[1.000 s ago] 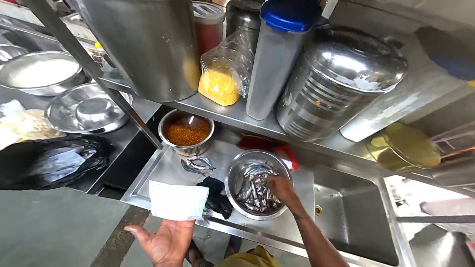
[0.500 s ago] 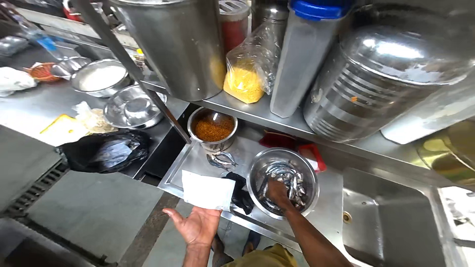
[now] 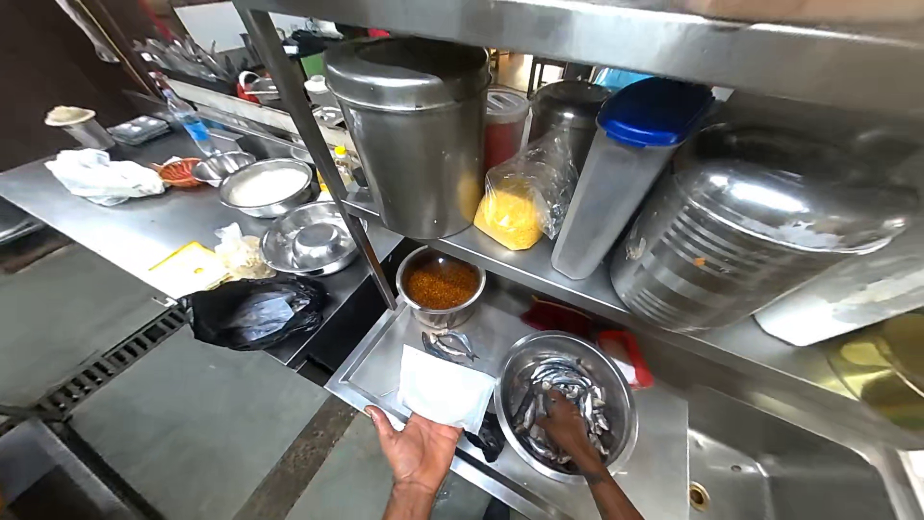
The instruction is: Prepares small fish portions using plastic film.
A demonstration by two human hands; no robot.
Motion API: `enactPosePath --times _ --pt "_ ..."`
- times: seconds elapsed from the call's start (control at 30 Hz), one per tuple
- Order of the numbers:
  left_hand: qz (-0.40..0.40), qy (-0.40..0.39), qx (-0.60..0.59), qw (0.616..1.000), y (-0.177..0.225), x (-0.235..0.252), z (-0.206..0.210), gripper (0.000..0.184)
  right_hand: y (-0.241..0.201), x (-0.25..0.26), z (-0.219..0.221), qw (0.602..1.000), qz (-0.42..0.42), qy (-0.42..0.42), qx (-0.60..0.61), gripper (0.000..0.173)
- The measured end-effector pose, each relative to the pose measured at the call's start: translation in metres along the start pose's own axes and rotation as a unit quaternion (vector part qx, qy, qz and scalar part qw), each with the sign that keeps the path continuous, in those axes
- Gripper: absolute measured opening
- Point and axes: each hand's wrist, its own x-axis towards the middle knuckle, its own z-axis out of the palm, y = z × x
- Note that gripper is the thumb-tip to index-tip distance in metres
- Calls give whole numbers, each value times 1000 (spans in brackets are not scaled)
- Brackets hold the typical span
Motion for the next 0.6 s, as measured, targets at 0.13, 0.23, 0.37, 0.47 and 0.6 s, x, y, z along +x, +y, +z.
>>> enactPosePath --times 0.13,0.23,0.37,0.47,0.6 --pt "-6 0 10 1000 -4 8 6 119 1 -31 -32 924 -24 73 373 33" --pt "-12 9 19 1000 -13 16 14 118 -16 -67 -63 799 -60 100 589 23" --pt "-26 12 30 999 -32 33 21 117 -43 -100 -90 679 -126 95 717 24" --pt "-42 11 27 999 -48 39 26 118 -65 -114 -90 622 -136 88 766 22" --pt "-59 28 34 997 -65 36 37 117 -80 -112 -70 581 -97 79 805 19"
